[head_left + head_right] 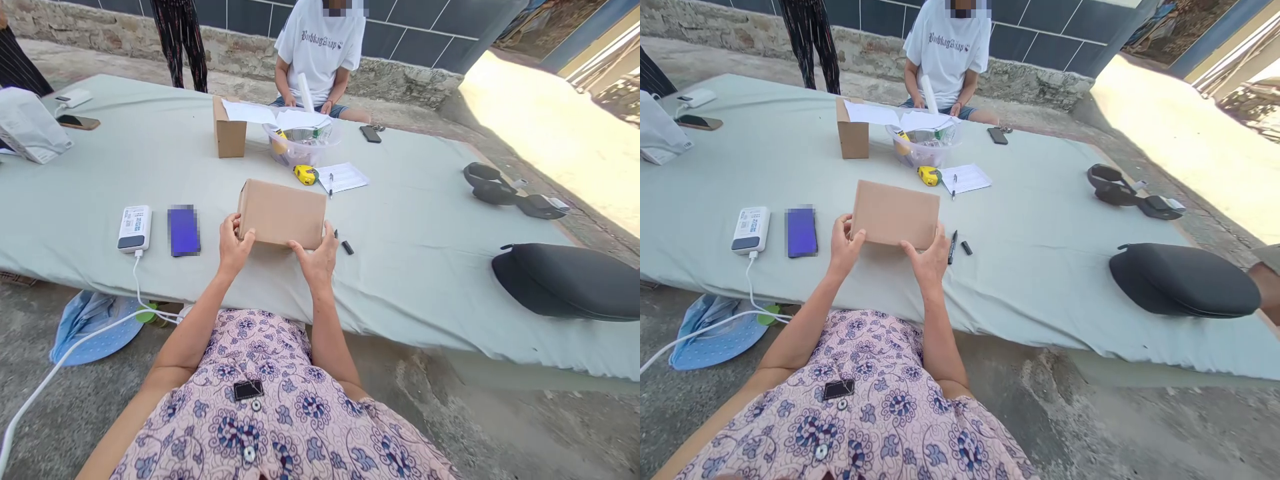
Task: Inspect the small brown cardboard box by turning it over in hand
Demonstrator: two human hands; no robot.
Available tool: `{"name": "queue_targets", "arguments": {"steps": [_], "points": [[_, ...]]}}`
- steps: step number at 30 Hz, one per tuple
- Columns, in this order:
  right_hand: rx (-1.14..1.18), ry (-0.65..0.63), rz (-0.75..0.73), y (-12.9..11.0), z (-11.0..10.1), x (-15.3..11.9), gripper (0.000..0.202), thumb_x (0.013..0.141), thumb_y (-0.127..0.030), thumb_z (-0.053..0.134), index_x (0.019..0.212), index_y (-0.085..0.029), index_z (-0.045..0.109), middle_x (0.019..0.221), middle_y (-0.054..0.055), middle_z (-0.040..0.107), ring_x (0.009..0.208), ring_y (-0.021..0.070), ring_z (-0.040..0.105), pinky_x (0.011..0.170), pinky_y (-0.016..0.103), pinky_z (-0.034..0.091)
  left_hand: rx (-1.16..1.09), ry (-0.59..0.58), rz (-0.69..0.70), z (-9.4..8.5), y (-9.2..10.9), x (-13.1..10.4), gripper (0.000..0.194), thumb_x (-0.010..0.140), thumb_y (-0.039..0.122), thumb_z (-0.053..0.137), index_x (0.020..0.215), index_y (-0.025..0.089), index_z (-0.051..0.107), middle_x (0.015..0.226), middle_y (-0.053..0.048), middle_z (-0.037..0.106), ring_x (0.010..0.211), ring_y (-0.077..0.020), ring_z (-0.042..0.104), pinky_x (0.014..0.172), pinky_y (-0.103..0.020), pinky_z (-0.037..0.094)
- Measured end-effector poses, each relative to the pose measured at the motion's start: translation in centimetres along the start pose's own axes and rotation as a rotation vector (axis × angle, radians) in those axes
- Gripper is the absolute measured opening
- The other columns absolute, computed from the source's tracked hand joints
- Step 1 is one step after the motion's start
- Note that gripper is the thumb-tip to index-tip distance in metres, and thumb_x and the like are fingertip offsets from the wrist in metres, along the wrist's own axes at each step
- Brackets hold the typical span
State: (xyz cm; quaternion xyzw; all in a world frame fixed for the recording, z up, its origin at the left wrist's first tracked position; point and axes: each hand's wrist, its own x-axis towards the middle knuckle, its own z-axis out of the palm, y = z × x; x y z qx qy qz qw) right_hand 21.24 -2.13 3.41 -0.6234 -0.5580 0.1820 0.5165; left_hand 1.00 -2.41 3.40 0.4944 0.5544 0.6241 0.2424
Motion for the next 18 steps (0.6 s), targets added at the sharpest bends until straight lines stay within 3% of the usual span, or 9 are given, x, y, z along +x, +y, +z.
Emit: {"name": "queue_targets", "arguments": {"steps": [4, 10, 14, 18], "points": [[0.015, -0.038, 0.058, 0.5, 0.1, 0.0, 0.1, 0.067, -0.059, 0.08, 0.15, -0.025, 0.036, 0.129, 0.014, 0.059, 0.113, 0.0314, 0.057, 0.1, 0.057, 0.049, -0.003, -0.064, -0.005, -0.4, 0.4, 0.2, 0.051, 0.078, 0.02, 0.062, 0.127, 0.022, 0.048, 0.126, -0.011, 0.059, 0.118, -0.0244, 0.058, 0.103, -0.042, 0.047], [0.047, -0.046, 0.06, 0.6, 0.1, -0.2, 0.084, 0.076, -0.049, 0.072, 0.149, -0.028, 0.037, 0.118, 0.01, 0.063, 0.097, 0.0246, 0.062, 0.091, 0.049, 0.055, -0.066, -0.079, -0.063, -0.7, 0.7, 0.2, 0.049, 0.076, 0.015, 0.06, 0.12, 0.025, 0.044, 0.122, -0.009, 0.062, 0.112, -0.0214, 0.062, 0.087, -0.034, 0.05], [0.107, -0.004, 0.067, 0.4, -0.3, -0.1, 0.07, 0.079, -0.058, 0.068, 0.137, -0.025, 0.046, 0.124, 0.012, 0.062, 0.099, 0.0229, 0.063, 0.088, 0.044, 0.057, -0.078, -0.086, 0.007, -0.3, 0.1, 0.2, 0.044, 0.074, 0.013, 0.06, 0.111, 0.027, 0.042, 0.126, -0.009, 0.06, 0.123, -0.0216, 0.059, 0.091, -0.034, 0.05], [0.223, -0.073, 0.092, 0.1, -1.0, 0.1, 0.072, 0.076, -0.076, 0.063, 0.121, -0.021, 0.054, 0.116, 0.012, 0.066, 0.105, 0.0253, 0.066, 0.096, 0.047, 0.055, -0.032, -0.083, 0.05, -0.3, -0.4, 0.2, 0.04, 0.074, 0.01, 0.059, 0.105, 0.027, 0.041, 0.127, -0.008, 0.06, 0.125, -0.0209, 0.058, 0.106, -0.041, 0.045]]}}
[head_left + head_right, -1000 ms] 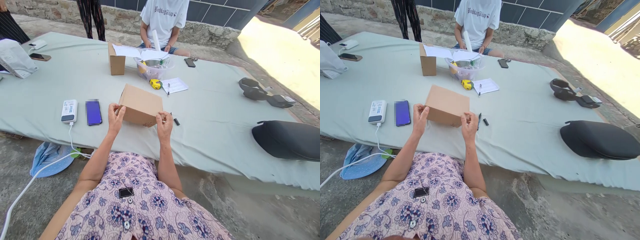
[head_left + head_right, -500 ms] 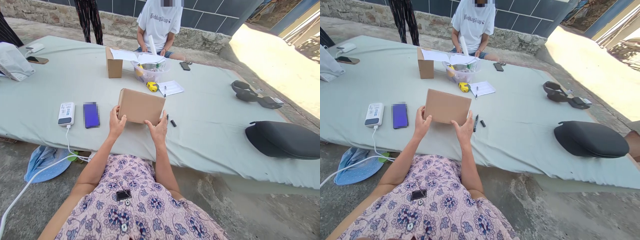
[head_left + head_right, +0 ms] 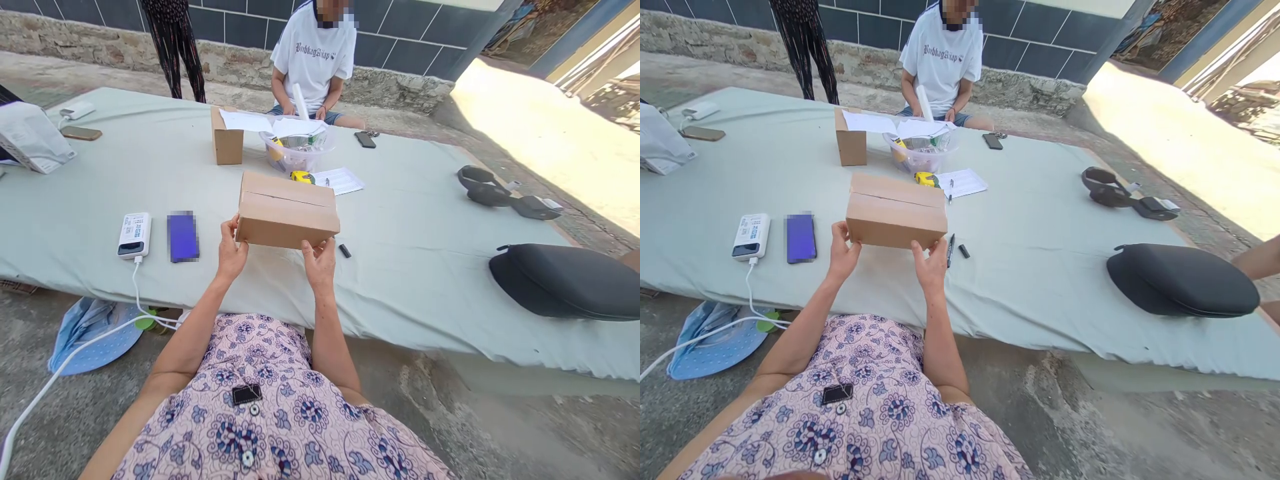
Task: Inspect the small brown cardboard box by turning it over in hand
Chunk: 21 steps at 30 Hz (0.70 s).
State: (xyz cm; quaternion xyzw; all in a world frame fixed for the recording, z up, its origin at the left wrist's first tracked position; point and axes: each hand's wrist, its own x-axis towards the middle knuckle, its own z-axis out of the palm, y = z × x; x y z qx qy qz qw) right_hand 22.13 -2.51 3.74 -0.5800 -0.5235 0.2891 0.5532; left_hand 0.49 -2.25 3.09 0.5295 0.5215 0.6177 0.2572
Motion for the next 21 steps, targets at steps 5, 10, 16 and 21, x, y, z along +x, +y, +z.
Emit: {"name": "queue_targets", "arguments": {"steps": [5, 10, 16, 21], "points": [[0.128, -0.136, 0.099, 0.9, -0.9, 0.2, 0.082, 0.08, -0.088, 0.042, 0.129, -0.023, 0.057, 0.13, 0.014, 0.067, 0.116, 0.027, 0.068, 0.093, 0.043, 0.058, 0.042, 0.032, 0.003, -0.7, -0.2, 0.4, 0.037, 0.075, 0.011, 0.06, 0.103, 0.026, 0.043, 0.128, -0.008, 0.062, 0.121, -0.0216, 0.059, 0.105, -0.043, 0.046], [0.21, -0.191, 0.235, 3.5, -1.0, 1.1, 0.083, 0.083, -0.088, 0.034, 0.138, -0.029, 0.053, 0.137, 0.013, 0.065, 0.111, 0.0231, 0.072, 0.081, 0.034, 0.061, -0.005, -0.027, 0.007, -0.9, 0.3, 0.5, 0.047, 0.079, 0.026, 0.072, 0.116, 0.028, 0.044, 0.138, -0.011, 0.058, 0.13, -0.0241, 0.057, 0.109, -0.042, 0.044], [0.219, -0.141, 0.216, 3.3, -1.0, 1.2, 0.067, 0.086, -0.079, 0.045, 0.13, -0.03, 0.061, 0.132, 0.009, 0.067, 0.119, 0.0215, 0.067, 0.087, 0.036, 0.062, -0.092, -0.198, 0.075, -1.3, 1.3, 0.4, 0.081, 0.081, 0.07, 0.067, 0.143, 0.029, 0.036, 0.148, -0.015, 0.048, 0.141, -0.0292, 0.047, 0.117, -0.045, 0.039], [0.244, -0.146, 0.209, 1.2, -0.9, 0.4, 0.065, 0.086, -0.073, 0.051, 0.129, -0.026, 0.062, 0.135, 0.009, 0.067, 0.128, 0.0236, 0.062, 0.101, 0.041, 0.057, -0.106, -0.207, 0.064, -1.8, 1.5, 0.5, 0.08, 0.082, 0.074, 0.063, 0.143, 0.029, 0.037, 0.147, -0.015, 0.05, 0.141, -0.03, 0.048, 0.115, -0.047, 0.042]]}}
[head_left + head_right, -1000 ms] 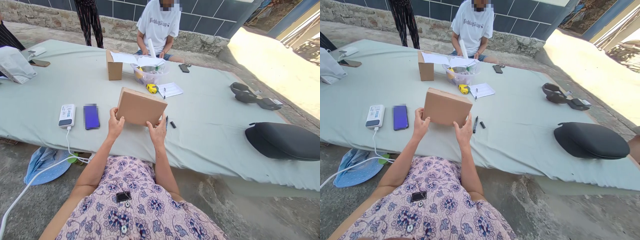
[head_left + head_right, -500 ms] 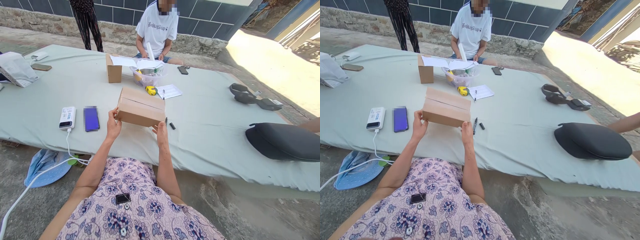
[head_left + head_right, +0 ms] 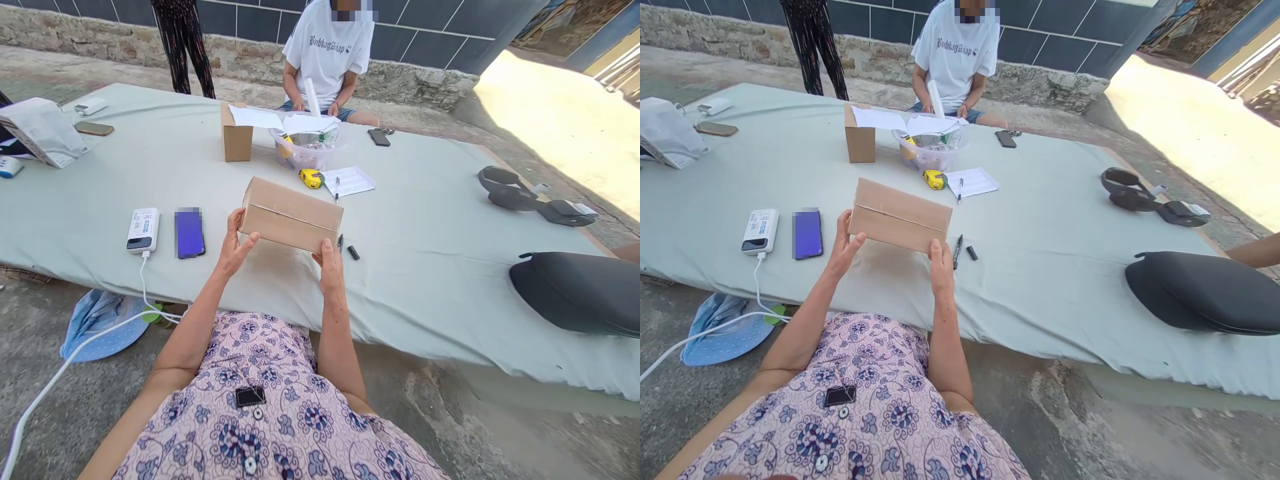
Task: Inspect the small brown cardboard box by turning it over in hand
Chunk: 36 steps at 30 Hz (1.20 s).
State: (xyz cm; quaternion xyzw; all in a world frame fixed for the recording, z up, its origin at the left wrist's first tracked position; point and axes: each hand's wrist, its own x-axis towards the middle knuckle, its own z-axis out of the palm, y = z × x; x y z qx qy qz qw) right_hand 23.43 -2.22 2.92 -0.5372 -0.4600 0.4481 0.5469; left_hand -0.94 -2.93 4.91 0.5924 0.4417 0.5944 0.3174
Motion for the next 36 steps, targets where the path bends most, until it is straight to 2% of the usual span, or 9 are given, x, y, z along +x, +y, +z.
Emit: {"name": "queue_targets", "arguments": {"steps": [5, 10, 17, 19, 21, 24, 29, 33, 36], "points": [[-0.017, -0.029, -0.07, -0.6, 0.4, -0.3, 0.063, 0.087, -0.071, 0.051, 0.125, -0.023, 0.064, 0.138, 0.011, 0.068, 0.13, 0.0246, 0.062, 0.107, 0.043, 0.054, -0.029, -0.005, -0.038, -0.1, -0.1, -0.1, 0.073, 0.087, 0.063, 0.063, 0.147, 0.029, 0.04, 0.154, -0.013, 0.047, 0.144, -0.0294, 0.046, 0.118, -0.045, 0.04], [-0.033, -0.066, -0.133, -0.4, 0.4, -0.2, 0.066, 0.088, -0.07, 0.049, 0.132, -0.021, 0.06, 0.14, 0.012, 0.066, 0.134, 0.0255, 0.059, 0.115, 0.048, 0.048, -0.011, -0.023, -0.077, 0.1, 0.1, -0.2, 0.066, 0.089, 0.041, 0.061, 0.15, 0.026, 0.041, 0.157, -0.011, 0.047, 0.146, -0.0296, 0.045, 0.121, -0.047, 0.038], [-0.04, -0.055, -0.17, -1.1, 0.2, -0.5, 0.061, 0.089, -0.048, 0.055, 0.146, -0.028, 0.044, 0.158, 0.007, 0.049, 0.147, 0.0226, 0.047, 0.126, 0.046, 0.036, 0.031, -0.096, -0.154, 0.2, 1.0, -0.3, 0.095, 0.082, 0.015, 0.056, 0.162, 0.033, 0.008, 0.172, -0.007, 0.02, 0.154, -0.0254, 0.033, 0.122, -0.044, 0.038], [-0.009, -0.064, -0.11, -1.0, 0.3, -0.5, 0.063, 0.085, -0.042, 0.058, 0.144, -0.028, 0.042, 0.151, 0.009, 0.057, 0.14, 0.0236, 0.053, 0.121, 0.048, 0.041, 0.047, -0.097, -0.165, 0.3, 1.0, -0.3, 0.095, 0.079, 0.013, 0.055, 0.161, 0.033, 0.011, 0.171, -0.007, 0.023, 0.152, -0.0253, 0.035, 0.121, -0.044, 0.038], [0.013, -0.053, -0.035, -0.7, 0.5, -0.3, 0.063, 0.08, -0.042, 0.064, 0.138, -0.024, 0.044, 0.135, 0.011, 0.068, 0.127, 0.0254, 0.062, 0.11, 0.049, 0.049, 0.054, -0.087, -0.163, 0.4, 0.8, -0.3, 0.091, 0.077, 0.011, 0.054, 0.158, 0.031, 0.019, 0.163, -0.01, 0.035, 0.147, -0.0245, 0.042, 0.118, -0.043, 0.041], [0.014, -0.023, -0.016, -0.1, 0.8, -0.1, 0.062, 0.076, -0.052, 0.068, 0.126, -0.022, 0.047, 0.122, 0.013, 0.072, 0.115, 0.0258, 0.067, 0.096, 0.043, 0.054, 0.056, -0.058, -0.16, 0.7, 0.6, -0.4, 0.082, 0.075, 0.012, 0.054, 0.15, 0.028, 0.024, 0.147, -0.011, 0.05, 0.133, -0.0222, 0.053, 0.11, -0.04, 0.047], [-0.154, 0.035, 0.026, 1.0, 0.5, 0.3, 0.063, 0.078, -0.078, 0.054, 0.107, -0.023, 0.052, 0.095, 0.007, 0.071, 0.084, 0.022, 0.064, 0.075, 0.037, 0.05, 0.067, 0.015, -0.261, 0.9, 0.0, -0.7, 0.061, 0.081, 0.029, 0.061, 0.132, 0.027, 0.026, 0.132, -0.01, 0.056, 0.122, -0.0217, 0.058, 0.105, -0.04, 0.047], [-0.239, 0.065, 0.074, 1.1, 0.8, 0.3, 0.06, 0.079, -0.081, 0.048, 0.099, -0.025, 0.05, 0.083, 0.002, 0.066, 0.074, 0.0198, 0.058, 0.068, 0.035, 0.044, 0.088, 0.054, -0.298, 0.8, 0.2, -0.7, 0.056, 0.084, 0.047, 0.064, 0.122, 0.027, 0.029, 0.121, -0.008, 0.058, 0.114, -0.0209, 0.06, 0.095, -0.036, 0.049], [-0.273, 0.055, 0.093, 0.7, 1.1, 0.1, 0.059, 0.078, -0.08, 0.051, 0.099, -0.025, 0.048, 0.08, 0.001, 0.066, 0.072, 0.0195, 0.058, 0.069, 0.034, 0.042, 0.168, 0.12, -0.374, 0.9, 0.5, -0.6, 0.054, 0.083, 0.05, 0.067, 0.117, 0.026, 0.032, 0.116, -0.006, 0.059, 0.107, -0.0205, 0.063, 0.089, -0.033, 0.049]]}}
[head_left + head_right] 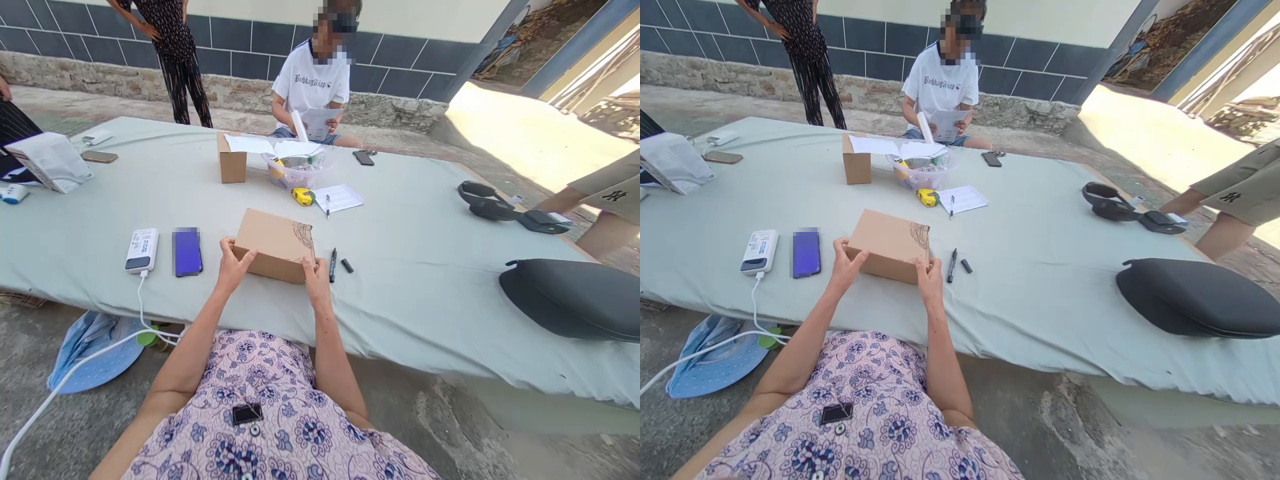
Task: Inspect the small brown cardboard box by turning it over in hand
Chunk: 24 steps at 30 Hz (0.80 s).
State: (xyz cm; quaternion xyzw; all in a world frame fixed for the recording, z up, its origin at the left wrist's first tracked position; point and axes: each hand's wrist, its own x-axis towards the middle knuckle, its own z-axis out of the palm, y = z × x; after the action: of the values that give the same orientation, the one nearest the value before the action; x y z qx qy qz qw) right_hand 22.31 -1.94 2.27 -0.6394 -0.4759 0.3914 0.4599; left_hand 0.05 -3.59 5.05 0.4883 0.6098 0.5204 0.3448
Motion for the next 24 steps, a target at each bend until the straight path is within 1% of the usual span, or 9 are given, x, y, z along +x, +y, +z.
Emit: {"name": "queue_targets", "arguments": {"steps": [2, 4, 7, 10, 12, 15, 18, 21, 24], "points": [[-0.022, 0.002, 0.003, -0.4, 0.0, -0.2, 0.06, 0.078, -0.079, 0.052, 0.102, -0.024, 0.049, 0.083, 0.002, 0.068, 0.074, 0.0203, 0.06, 0.07, 0.034, 0.043, 0.046, 0.031, -0.068, 0.1, 0.2, -0.2, 0.055, 0.083, 0.049, 0.069, 0.118, 0.026, 0.034, 0.12, -0.008, 0.06, 0.108, -0.0215, 0.064, 0.09, -0.034, 0.049], [-0.047, 0.005, 0.01, -0.8, -0.3, -0.4, 0.062, 0.078, -0.078, 0.052, 0.106, -0.023, 0.052, 0.091, 0.005, 0.072, 0.081, 0.0225, 0.064, 0.075, 0.036, 0.046, 0.055, 0.004, -0.11, 0.3, 0.5, -0.4, 0.058, 0.085, 0.048, 0.068, 0.125, 0.026, 0.034, 0.126, -0.01, 0.061, 0.112, -0.0233, 0.064, 0.093, -0.037, 0.049], [-0.041, 0.004, 0.001, -1.1, -0.5, -0.6, 0.066, 0.08, -0.075, 0.053, 0.119, -0.022, 0.054, 0.115, 0.012, 0.074, 0.103, 0.0277, 0.068, 0.088, 0.04, 0.051, 0.057, -0.049, -0.124, 0.5, 0.8, -0.6, 0.066, 0.088, 0.046, 0.065, 0.141, 0.027, 0.031, 0.137, -0.013, 0.06, 0.121, -0.0266, 0.062, 0.1, -0.042, 0.049], [0.009, 0.028, -0.071, -1.2, -0.3, -0.7, 0.078, 0.081, -0.068, 0.054, 0.141, -0.02, 0.044, 0.143, 0.017, 0.062, 0.13, 0.0306, 0.061, 0.105, 0.045, 0.049, 0.068, -0.031, -0.096, 0.6, 0.9, -0.7, 0.073, 0.089, 0.042, 0.065, 0.15, 0.025, 0.029, 0.149, -0.015, 0.052, 0.133, -0.03, 0.056, 0.11, -0.046, 0.045], [0.0, 0.064, -0.137, -1.4, 0.0, -0.9, 0.083, 0.081, -0.063, 0.056, 0.148, -0.017, 0.038, 0.152, 0.02, 0.054, 0.14, 0.0313, 0.054, 0.114, 0.048, 0.044, 0.076, 0.004, -0.05, 0.7, 0.9, -0.7, 0.079, 0.088, 0.039, 0.066, 0.153, 0.022, 0.026, 0.155, -0.017, 0.047, 0.141, -0.0316, 0.05, 0.117, -0.049, 0.04], [-0.067, 0.099, -0.222, -2.1, 0.2, -1.2, 0.082, 0.081, -0.059, 0.059, 0.149, -0.016, 0.04, 0.154, 0.021, 0.052, 0.144, 0.0322, 0.05, 0.117, 0.05, 0.042, 0.074, 0.055, 0.02, 0.6, 1.1, -0.7, 0.088, 0.086, 0.04, 0.069, 0.157, 0.022, 0.021, 0.16, -0.019, 0.04, 0.151, -0.0329, 0.039, 0.123, -0.05, 0.034], [-0.126, 0.105, -0.241, -2.9, 0.0, -1.2, 0.082, 0.082, -0.058, 0.06, 0.151, -0.019, 0.039, 0.154, 0.019, 0.052, 0.143, 0.0331, 0.052, 0.115, 0.051, 0.045, 0.12, 0.08, 0.075, 0.6, 1.6, -0.8, 0.093, 0.084, 0.045, 0.072, 0.158, 0.024, 0.021, 0.165, -0.018, 0.033, 0.155, -0.0344, 0.032, 0.124, -0.052, 0.033], [-0.173, 0.113, -0.237, -3.4, 0.0, -1.1, 0.081, 0.083, -0.058, 0.06, 0.151, -0.021, 0.038, 0.155, 0.018, 0.051, 0.143, 0.0346, 0.051, 0.115, 0.054, 0.044, 0.254, 0.088, 0.112, 0.9, 2.2, -0.8, 0.097, 0.081, 0.046, 0.074, 0.158, 0.021, 0.021, 0.165, -0.02, 0.033, 0.154, -0.0372, 0.034, 0.121, -0.056, 0.036], [-0.194, 0.096, -0.286, -3.3, 0.5, -1.1, 0.079, 0.084, -0.057, 0.06, 0.151, -0.02, 0.039, 0.156, 0.018, 0.049, 0.146, 0.0351, 0.046, 0.116, 0.055, 0.042, 0.344, 0.063, 0.125, 1.5, 2.5, -0.8, 0.097, 0.08, 0.047, 0.075, 0.158, 0.019, 0.024, 0.161, -0.021, 0.037, 0.15, -0.0386, 0.039, 0.114, -0.056, 0.044]]}}
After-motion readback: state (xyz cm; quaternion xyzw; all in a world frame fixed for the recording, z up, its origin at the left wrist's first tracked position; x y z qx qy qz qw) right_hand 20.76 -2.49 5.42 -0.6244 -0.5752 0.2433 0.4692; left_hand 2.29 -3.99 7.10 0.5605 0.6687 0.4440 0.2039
